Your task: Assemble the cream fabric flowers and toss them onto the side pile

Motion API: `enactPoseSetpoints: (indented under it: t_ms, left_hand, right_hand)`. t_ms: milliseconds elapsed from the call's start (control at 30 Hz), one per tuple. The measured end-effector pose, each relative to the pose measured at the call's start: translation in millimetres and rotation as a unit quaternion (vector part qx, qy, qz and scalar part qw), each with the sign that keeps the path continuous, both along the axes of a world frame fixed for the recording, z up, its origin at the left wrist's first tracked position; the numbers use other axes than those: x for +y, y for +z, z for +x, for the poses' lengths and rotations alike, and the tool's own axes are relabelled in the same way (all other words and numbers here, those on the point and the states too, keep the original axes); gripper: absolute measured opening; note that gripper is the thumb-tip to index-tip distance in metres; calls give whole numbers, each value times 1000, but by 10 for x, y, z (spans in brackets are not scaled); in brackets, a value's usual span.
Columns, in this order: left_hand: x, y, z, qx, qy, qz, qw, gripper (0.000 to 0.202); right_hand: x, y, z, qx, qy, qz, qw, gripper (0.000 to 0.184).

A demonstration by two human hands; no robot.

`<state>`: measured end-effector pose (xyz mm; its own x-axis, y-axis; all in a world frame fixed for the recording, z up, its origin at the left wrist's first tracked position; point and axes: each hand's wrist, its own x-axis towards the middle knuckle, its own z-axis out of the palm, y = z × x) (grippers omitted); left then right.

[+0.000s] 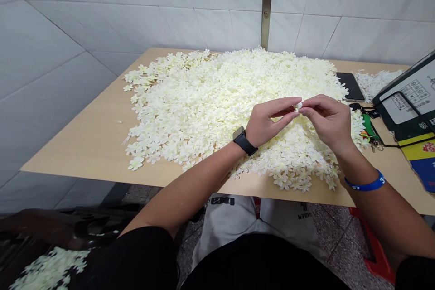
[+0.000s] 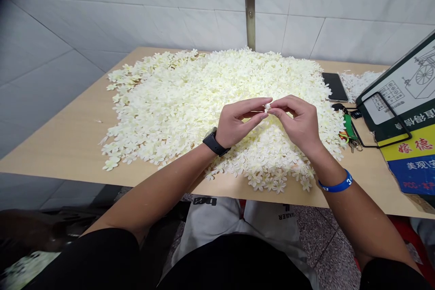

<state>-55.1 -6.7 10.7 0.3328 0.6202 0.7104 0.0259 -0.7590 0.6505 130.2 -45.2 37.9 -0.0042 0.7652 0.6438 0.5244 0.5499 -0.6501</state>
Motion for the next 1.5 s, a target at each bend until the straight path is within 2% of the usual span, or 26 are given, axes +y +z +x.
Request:
enactPoseSetpoints:
  t_ms: [267, 467, 700, 900, 1067, 1200, 1500]
  left_hand:
    - [9, 0, -1, -2, -4, 4, 1000, 32]
    - [-9, 21, -3, 7, -5, -1, 1000, 33]
    - [-5, 50, -28, 4, 19, -1, 1000, 33]
    - [-10, 22, -17, -7, -3, -5, 1000, 33]
    - [-25, 19, -7, -11, -22, -19, 1000, 32]
    - [-28, 30, -11, -7, -18, -27, 999, 32]
    - [5, 6, -9, 12, -23, -11, 1000, 33]
  right_hand:
    - [-4, -15, 4, 28, -1, -2, 1000, 9]
    - [5, -17, 16, 1, -7, -6, 1000, 13]
    - [72, 6, 129, -20, -100, 37, 994, 17]
    - [27, 40, 73, -16, 18, 25, 999, 2]
    - [-25, 43, 7, -14, 10, 28, 999, 12]
    - [-33, 43, -2, -8, -9, 16, 1000, 12]
    - [-23, 18, 11, -9, 6, 5, 1000, 12]
